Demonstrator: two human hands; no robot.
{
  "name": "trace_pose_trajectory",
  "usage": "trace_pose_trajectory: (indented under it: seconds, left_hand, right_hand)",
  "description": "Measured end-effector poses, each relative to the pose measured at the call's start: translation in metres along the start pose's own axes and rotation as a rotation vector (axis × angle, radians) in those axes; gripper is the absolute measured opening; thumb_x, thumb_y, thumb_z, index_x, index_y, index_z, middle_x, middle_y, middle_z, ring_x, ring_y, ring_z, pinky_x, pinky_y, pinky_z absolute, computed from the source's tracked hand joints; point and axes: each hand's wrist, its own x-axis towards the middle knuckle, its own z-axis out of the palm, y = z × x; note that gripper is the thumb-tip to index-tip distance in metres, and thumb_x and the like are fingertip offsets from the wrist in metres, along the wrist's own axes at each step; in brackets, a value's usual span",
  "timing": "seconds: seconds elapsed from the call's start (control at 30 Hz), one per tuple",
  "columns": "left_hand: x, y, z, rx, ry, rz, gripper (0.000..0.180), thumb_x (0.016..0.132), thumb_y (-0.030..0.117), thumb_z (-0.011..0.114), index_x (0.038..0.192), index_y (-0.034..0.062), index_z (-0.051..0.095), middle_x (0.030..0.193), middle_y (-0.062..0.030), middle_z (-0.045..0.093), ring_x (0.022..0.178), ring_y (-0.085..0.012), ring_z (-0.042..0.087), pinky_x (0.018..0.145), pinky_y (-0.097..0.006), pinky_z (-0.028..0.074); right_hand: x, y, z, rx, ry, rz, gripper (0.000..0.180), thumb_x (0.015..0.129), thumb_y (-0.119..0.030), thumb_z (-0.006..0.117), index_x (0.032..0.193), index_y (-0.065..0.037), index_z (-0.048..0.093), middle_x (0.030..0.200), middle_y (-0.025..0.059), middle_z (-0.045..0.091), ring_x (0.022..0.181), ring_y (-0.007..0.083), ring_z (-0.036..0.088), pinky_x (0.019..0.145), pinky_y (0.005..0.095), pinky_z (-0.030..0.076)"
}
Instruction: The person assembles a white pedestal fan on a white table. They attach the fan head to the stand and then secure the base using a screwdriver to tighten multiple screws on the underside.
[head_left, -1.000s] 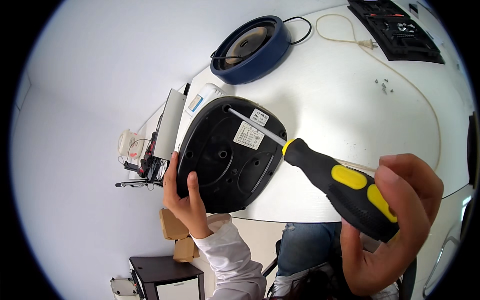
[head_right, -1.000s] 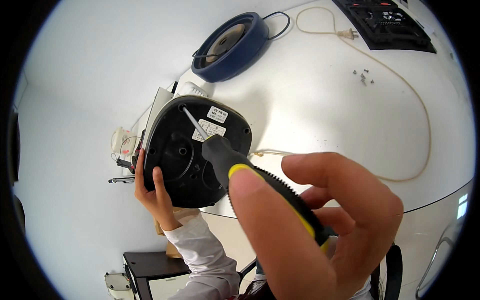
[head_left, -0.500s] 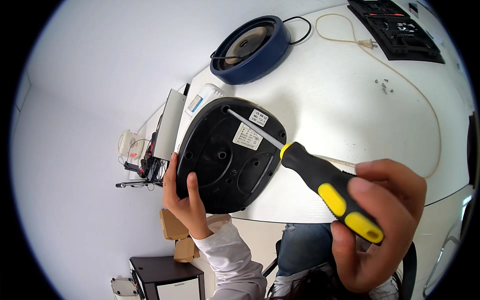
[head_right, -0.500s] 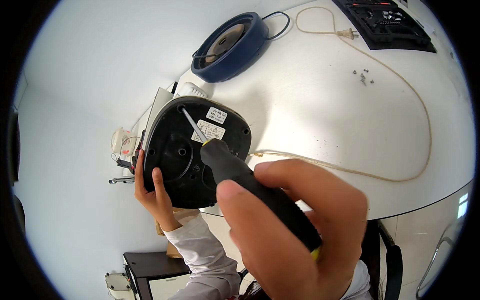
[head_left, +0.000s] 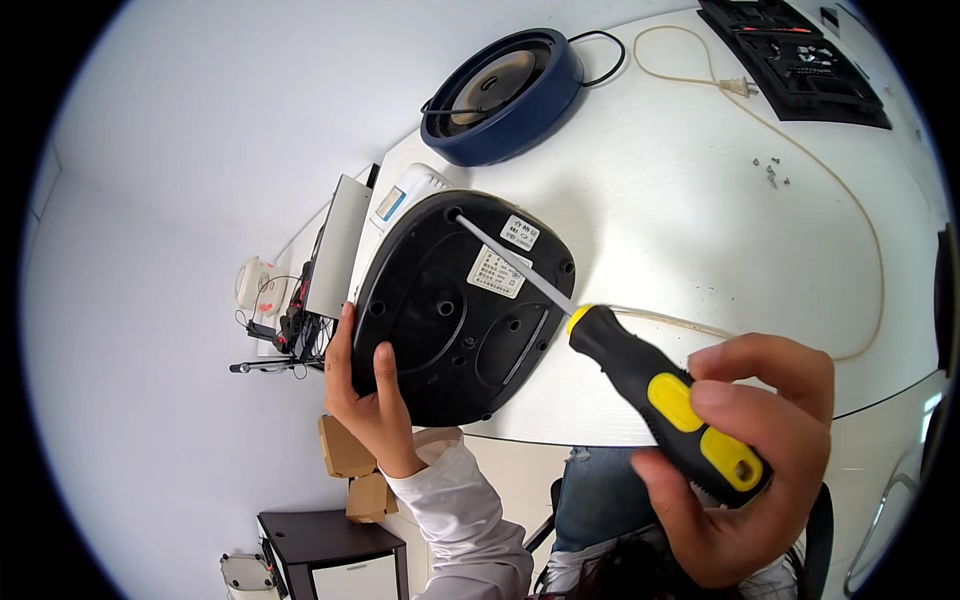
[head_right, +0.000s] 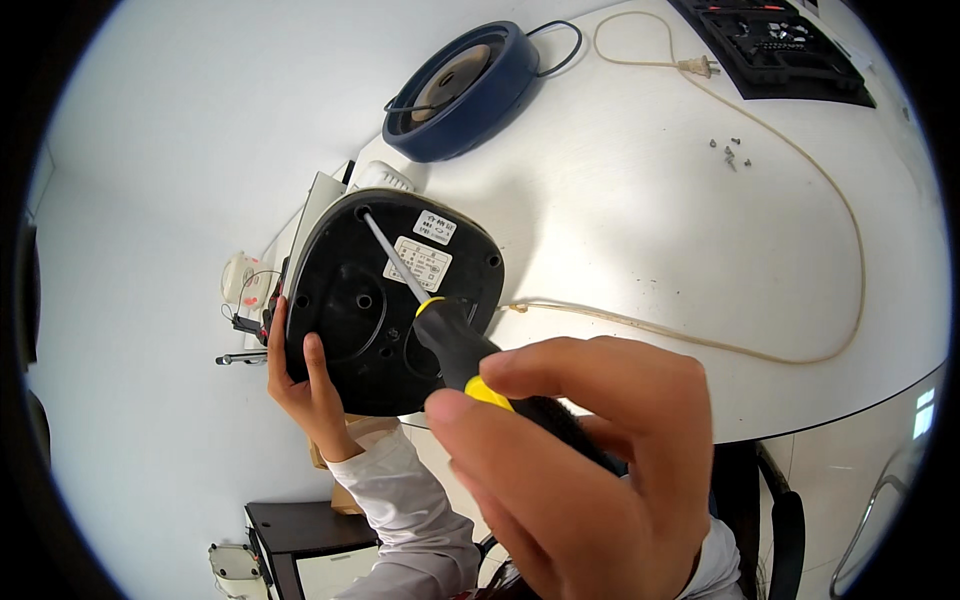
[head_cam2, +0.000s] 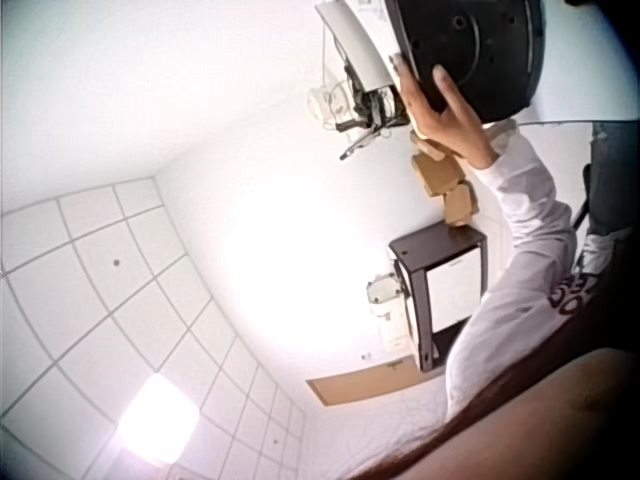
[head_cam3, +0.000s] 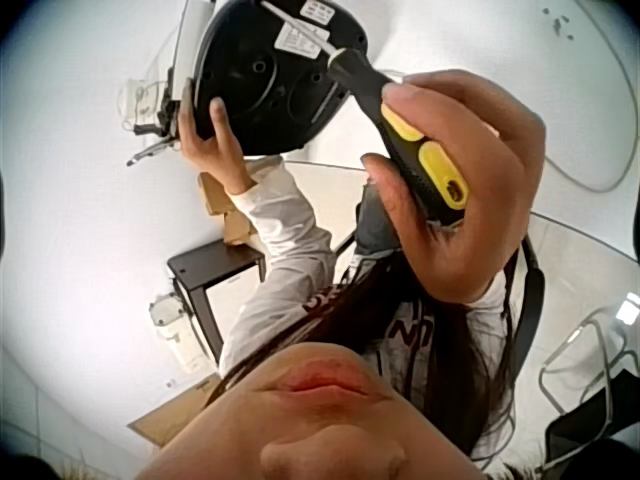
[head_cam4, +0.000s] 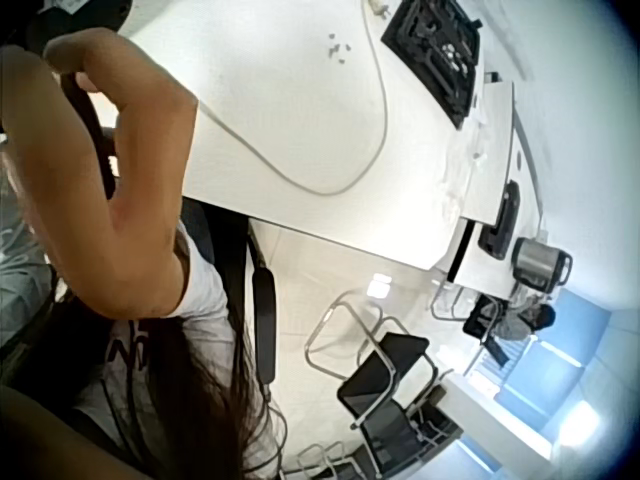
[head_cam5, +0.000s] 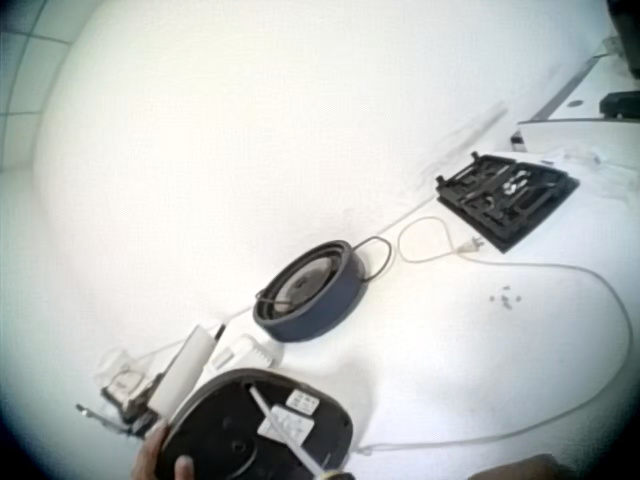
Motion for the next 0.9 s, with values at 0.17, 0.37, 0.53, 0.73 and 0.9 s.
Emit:
trace_pose_trajectory:
  seconds: [0.17, 0.37, 0.53, 0.73, 0.9]
  left_hand:
    - [0.001, 0.001, 0.0, 0.002, -0.005, -0.004, 0.039, 0.086, 0.014, 0.063, 0.122, 0.0012, 0.058, 0.113, -0.0134, 0.063, 0.096, -0.0226, 0.062, 0.084, -0.032, 0.048]
    - [0.0, 0.001, -0.002, 0.005, -0.004, -0.001, 0.039, 0.086, 0.013, 0.063, 0.122, 0.0008, 0.058, 0.114, -0.0135, 0.063, 0.097, -0.0228, 0.062, 0.085, -0.032, 0.048]
    - [0.001, 0.001, 0.001, -0.004, -0.005, 0.0, 0.039, 0.085, 0.013, 0.063, 0.123, 0.0005, 0.058, 0.115, -0.0137, 0.063, 0.098, -0.0227, 0.062, 0.086, -0.032, 0.047]
    - [-0.001, 0.0, -0.001, 0.007, -0.005, -0.012, 0.04, 0.085, 0.013, 0.063, 0.123, 0.0007, 0.058, 0.114, -0.0135, 0.063, 0.097, -0.0223, 0.062, 0.085, -0.032, 0.048]
    - [0.0, 0.002, -0.001, -0.006, -0.004, -0.025, 0.039, 0.086, 0.013, 0.063, 0.123, 0.0008, 0.058, 0.113, -0.0134, 0.063, 0.097, -0.0221, 0.062, 0.085, -0.032, 0.048]
  right_hand:
    - [0.038, -0.031, -0.021, -0.057, -0.212, 0.194, 0.045, 0.07, 0.007, 0.072, 0.111, 0.0, 0.056, 0.104, 0.0162, 0.059, 0.091, 0.0247, 0.059, 0.077, 0.0274, 0.048]
    - [0.007, -0.001, -0.019, 0.043, -0.108, -0.035, 0.04, 0.07, 0.011, 0.068, 0.107, 0.002, 0.058, 0.101, 0.0174, 0.06, 0.089, 0.0257, 0.06, 0.076, 0.0284, 0.048]
    - [0.005, 0.004, -0.02, 0.039, -0.108, -0.088, 0.039, 0.07, 0.011, 0.068, 0.107, 0.002, 0.057, 0.101, 0.0174, 0.06, 0.089, 0.0252, 0.06, 0.077, 0.0283, 0.048]
    - [0.004, 0.007, -0.021, 0.033, -0.104, -0.126, 0.039, 0.071, 0.01, 0.068, 0.107, 0.003, 0.055, 0.103, 0.0177, 0.058, 0.089, 0.0246, 0.06, 0.078, 0.0276, 0.049]
    - [0.003, 0.009, -0.021, 0.081, -0.093, -0.15, 0.038, 0.071, 0.011, 0.068, 0.107, 0.004, 0.055, 0.103, 0.0187, 0.057, 0.087, 0.0249, 0.06, 0.074, 0.0274, 0.05]
